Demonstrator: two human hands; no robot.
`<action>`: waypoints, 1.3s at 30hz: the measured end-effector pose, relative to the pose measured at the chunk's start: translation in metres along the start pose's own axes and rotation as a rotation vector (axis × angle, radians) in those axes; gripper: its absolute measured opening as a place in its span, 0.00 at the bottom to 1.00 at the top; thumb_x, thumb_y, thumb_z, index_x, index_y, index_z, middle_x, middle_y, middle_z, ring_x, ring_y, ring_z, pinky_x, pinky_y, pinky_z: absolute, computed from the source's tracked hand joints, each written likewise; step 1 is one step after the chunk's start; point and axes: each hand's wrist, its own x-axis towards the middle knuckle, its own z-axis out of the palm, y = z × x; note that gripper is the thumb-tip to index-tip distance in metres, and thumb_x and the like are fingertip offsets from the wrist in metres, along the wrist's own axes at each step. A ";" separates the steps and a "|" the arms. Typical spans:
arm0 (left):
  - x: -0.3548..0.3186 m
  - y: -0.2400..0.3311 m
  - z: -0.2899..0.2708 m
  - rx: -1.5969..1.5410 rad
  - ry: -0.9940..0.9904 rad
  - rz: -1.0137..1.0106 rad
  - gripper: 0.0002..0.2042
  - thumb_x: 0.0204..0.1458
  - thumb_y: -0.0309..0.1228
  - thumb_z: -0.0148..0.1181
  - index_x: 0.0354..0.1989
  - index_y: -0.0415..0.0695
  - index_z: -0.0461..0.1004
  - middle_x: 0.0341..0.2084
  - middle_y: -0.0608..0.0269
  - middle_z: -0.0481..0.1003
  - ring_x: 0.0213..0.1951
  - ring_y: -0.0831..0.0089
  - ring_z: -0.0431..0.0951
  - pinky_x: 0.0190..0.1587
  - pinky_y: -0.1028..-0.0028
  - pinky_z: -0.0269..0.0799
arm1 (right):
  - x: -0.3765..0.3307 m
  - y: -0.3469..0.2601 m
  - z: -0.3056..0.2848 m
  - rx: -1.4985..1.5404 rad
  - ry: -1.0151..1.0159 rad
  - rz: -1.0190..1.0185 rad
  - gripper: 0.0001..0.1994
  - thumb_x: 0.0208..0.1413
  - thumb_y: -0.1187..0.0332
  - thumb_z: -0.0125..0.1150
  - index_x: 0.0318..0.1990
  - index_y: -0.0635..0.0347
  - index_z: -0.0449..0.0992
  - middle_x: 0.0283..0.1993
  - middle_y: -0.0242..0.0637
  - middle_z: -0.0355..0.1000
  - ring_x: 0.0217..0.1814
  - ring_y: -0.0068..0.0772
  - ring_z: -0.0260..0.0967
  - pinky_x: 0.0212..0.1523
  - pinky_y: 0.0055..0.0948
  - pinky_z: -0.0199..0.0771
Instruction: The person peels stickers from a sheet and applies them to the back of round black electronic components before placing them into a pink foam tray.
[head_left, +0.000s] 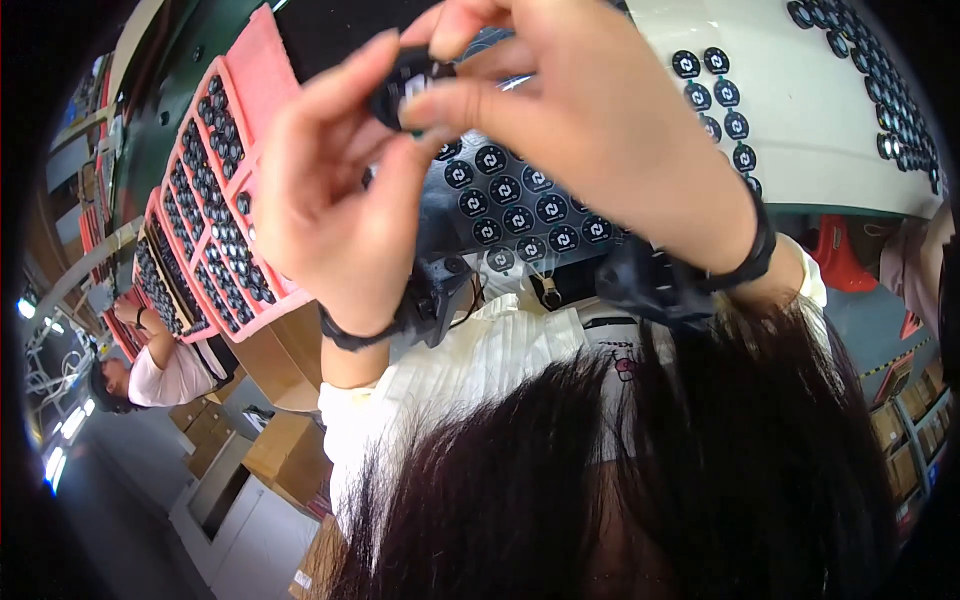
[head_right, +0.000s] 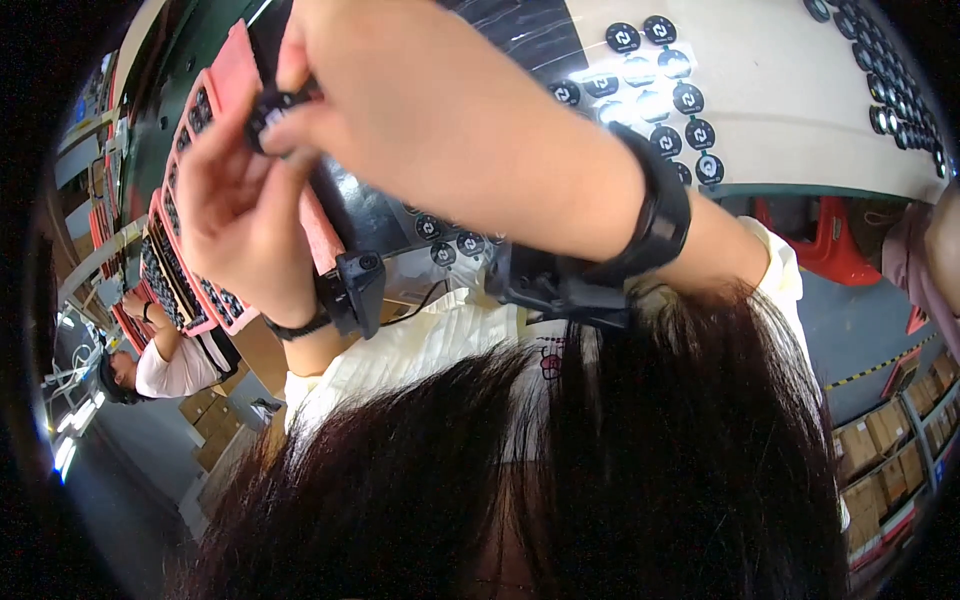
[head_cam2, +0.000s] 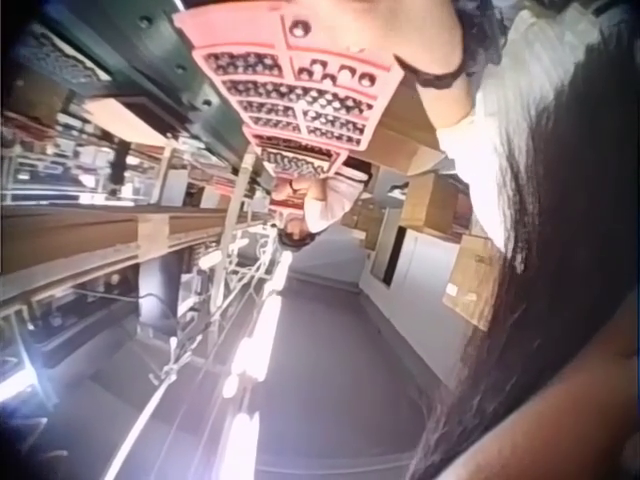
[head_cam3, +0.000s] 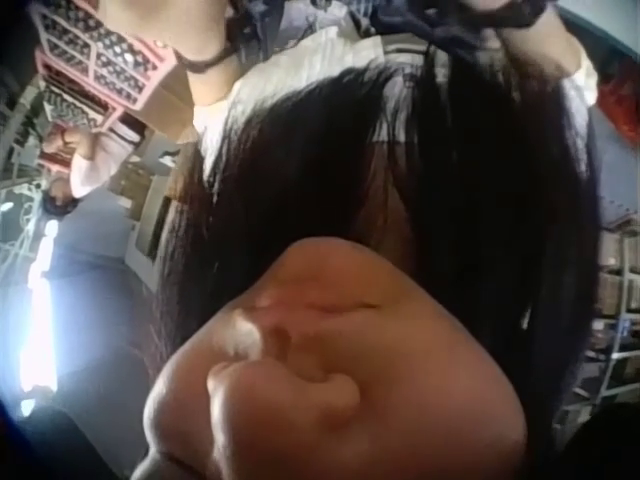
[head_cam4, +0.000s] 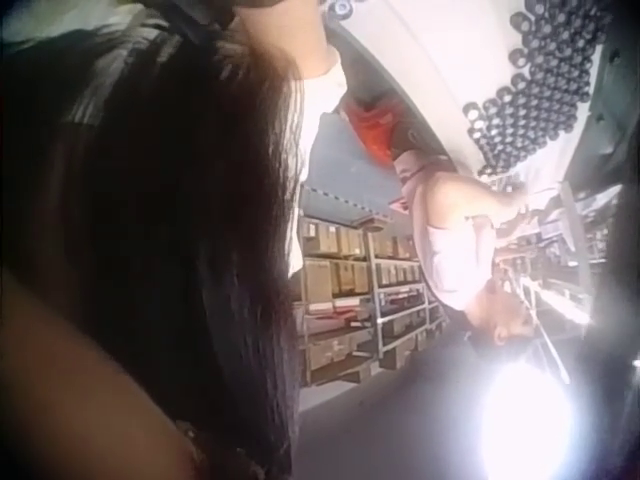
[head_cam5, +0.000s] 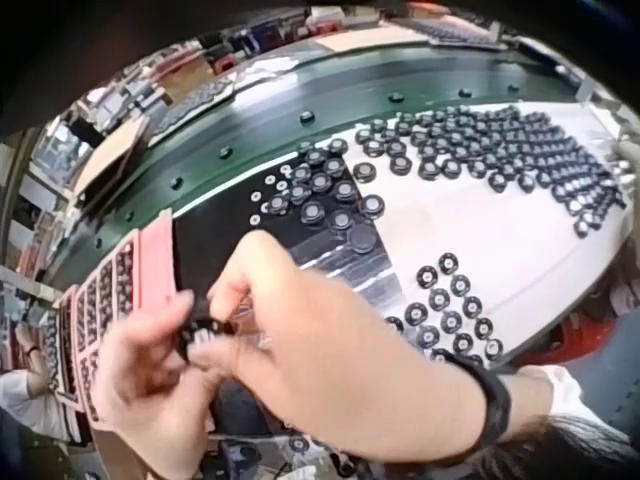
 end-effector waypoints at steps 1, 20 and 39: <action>-0.007 0.002 -0.004 0.171 -0.083 0.014 0.19 0.38 0.10 0.56 0.43 0.28 0.66 0.38 0.49 0.73 0.32 0.69 0.77 0.36 0.78 0.74 | -0.001 0.004 0.006 0.000 0.123 -0.113 0.08 0.48 0.72 0.60 0.29 0.70 0.71 0.36 0.40 0.70 0.31 0.19 0.68 0.30 0.16 0.67; -0.025 -0.039 -0.103 1.568 -0.559 -0.082 0.15 0.47 0.22 0.48 0.45 0.44 0.68 0.32 0.55 0.70 0.28 0.57 0.73 0.30 0.67 0.68 | 0.011 0.103 0.050 -0.827 -0.170 -0.099 0.05 0.37 0.68 0.63 0.21 0.58 0.75 0.27 0.39 0.71 0.35 0.41 0.69 0.33 0.35 0.70; 0.135 -0.080 0.100 0.772 -1.333 0.362 0.09 0.40 0.21 0.56 0.32 0.40 0.68 0.30 0.58 0.69 0.34 0.58 0.71 0.37 0.68 0.67 | 0.026 0.084 0.038 -0.559 -0.420 0.010 0.04 0.36 0.70 0.62 0.23 0.57 0.76 0.21 0.36 0.71 0.26 0.33 0.71 0.29 0.29 0.69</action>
